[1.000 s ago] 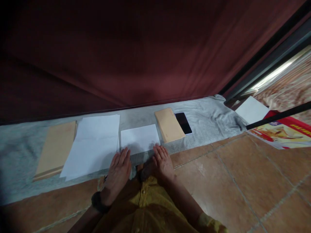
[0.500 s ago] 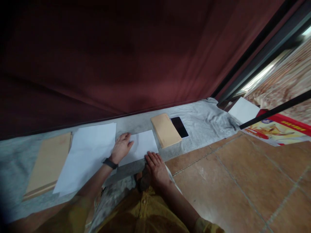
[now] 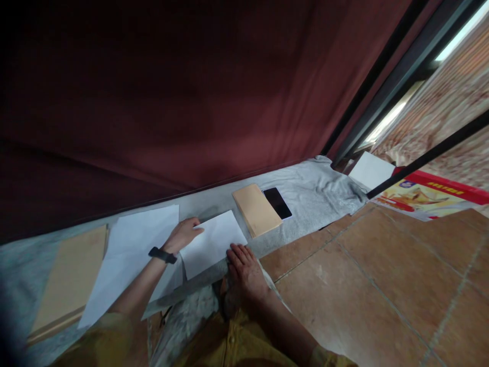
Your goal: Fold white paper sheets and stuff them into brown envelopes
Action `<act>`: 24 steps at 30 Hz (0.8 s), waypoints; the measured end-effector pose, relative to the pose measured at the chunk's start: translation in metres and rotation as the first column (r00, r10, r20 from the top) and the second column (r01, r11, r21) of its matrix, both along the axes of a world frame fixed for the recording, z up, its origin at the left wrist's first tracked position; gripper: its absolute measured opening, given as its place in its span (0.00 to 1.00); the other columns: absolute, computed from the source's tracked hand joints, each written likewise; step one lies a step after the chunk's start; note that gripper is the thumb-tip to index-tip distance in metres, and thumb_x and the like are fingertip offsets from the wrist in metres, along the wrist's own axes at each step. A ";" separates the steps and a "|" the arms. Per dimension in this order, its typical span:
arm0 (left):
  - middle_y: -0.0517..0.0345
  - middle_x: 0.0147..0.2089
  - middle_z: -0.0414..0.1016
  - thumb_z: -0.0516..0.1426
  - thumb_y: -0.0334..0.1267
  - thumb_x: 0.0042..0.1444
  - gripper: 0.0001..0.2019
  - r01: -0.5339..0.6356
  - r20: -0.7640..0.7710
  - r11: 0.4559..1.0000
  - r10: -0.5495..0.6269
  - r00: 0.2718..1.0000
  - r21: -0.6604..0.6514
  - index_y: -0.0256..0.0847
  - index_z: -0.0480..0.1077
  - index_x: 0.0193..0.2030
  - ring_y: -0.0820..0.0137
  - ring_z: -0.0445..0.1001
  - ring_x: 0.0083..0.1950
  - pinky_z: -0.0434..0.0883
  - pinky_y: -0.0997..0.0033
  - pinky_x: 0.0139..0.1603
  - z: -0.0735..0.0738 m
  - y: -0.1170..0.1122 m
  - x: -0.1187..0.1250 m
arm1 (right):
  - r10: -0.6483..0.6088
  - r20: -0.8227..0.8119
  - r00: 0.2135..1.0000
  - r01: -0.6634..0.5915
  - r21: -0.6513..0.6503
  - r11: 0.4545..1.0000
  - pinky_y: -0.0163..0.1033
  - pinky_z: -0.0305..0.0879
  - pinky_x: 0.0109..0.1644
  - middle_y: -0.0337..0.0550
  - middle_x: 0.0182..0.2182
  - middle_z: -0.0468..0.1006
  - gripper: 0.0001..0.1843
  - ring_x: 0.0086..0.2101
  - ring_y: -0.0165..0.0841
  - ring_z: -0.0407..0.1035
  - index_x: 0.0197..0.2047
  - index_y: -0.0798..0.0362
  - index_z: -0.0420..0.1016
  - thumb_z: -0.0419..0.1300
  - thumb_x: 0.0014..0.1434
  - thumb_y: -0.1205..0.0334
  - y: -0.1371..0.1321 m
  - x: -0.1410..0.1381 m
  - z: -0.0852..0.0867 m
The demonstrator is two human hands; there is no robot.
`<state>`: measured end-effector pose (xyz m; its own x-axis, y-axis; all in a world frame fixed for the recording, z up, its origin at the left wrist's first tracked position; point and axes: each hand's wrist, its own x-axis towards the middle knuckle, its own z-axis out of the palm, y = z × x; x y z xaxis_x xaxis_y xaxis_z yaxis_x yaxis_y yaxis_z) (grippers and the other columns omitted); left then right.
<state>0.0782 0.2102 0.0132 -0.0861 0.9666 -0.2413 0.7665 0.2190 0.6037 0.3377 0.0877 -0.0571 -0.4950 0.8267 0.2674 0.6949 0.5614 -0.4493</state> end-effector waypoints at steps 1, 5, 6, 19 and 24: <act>0.63 0.24 0.71 0.62 0.37 0.44 0.05 -0.033 0.061 0.999 0.034 0.998 -0.013 0.42 0.70 0.25 0.69 0.69 0.31 0.61 0.72 0.32 0.002 -0.002 -0.004 | -0.011 -0.014 1.000 0.011 0.006 1.000 0.59 0.60 0.68 0.51 0.67 0.65 0.27 0.66 0.44 0.57 0.71 0.50 0.59 0.52 0.71 0.63 0.001 0.000 -0.002; 0.66 0.19 0.67 0.65 0.43 0.39 0.11 -0.212 0.338 0.975 0.223 0.914 -0.070 0.41 0.69 0.24 0.71 0.66 0.25 0.58 0.73 0.26 0.010 -0.025 -0.023 | -0.070 -0.098 0.993 0.071 0.008 0.997 0.59 0.63 0.67 0.53 0.66 0.65 0.29 0.66 0.45 0.58 0.72 0.51 0.56 0.52 0.70 0.65 0.007 0.001 -0.005; 0.65 0.20 0.69 0.65 0.45 0.38 0.13 -0.263 0.407 0.961 0.277 0.870 -0.090 0.41 0.69 0.25 0.71 0.67 0.25 0.59 0.73 0.25 0.010 -0.033 -0.026 | -0.081 -0.118 0.990 0.081 0.001 0.997 0.58 0.63 0.67 0.54 0.67 0.64 0.29 0.66 0.44 0.58 0.72 0.51 0.56 0.52 0.69 0.66 0.010 0.002 -0.005; 0.57 0.30 0.79 0.67 0.33 0.38 0.18 -0.300 0.714 0.829 0.559 0.422 -0.472 0.39 0.70 0.39 0.66 0.80 0.32 0.75 0.69 0.33 -0.027 -0.099 0.008 | 0.000 -0.288 0.958 -0.020 -0.065 0.998 0.51 0.63 0.67 0.49 0.67 0.64 0.39 0.65 0.38 0.61 0.75 0.48 0.47 0.49 0.63 0.76 0.025 0.012 -0.003; 0.55 0.34 0.81 0.67 0.32 0.38 0.21 -0.259 0.733 0.835 0.550 0.400 -0.485 0.38 0.71 0.42 0.64 0.81 0.34 0.75 0.69 0.33 -0.033 -0.112 0.010 | 0.000 -0.286 0.958 -0.018 -0.061 0.998 0.52 0.66 0.65 0.50 0.63 0.70 0.36 0.62 0.40 0.66 0.73 0.50 0.55 0.50 0.62 0.74 0.028 0.021 0.000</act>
<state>0.0883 0.0982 -0.0194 -0.0725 0.7592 -0.6468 -0.2809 0.6068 0.7436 0.3591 0.1156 -0.0574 -0.4126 0.8422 0.3471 0.5277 0.5315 -0.6626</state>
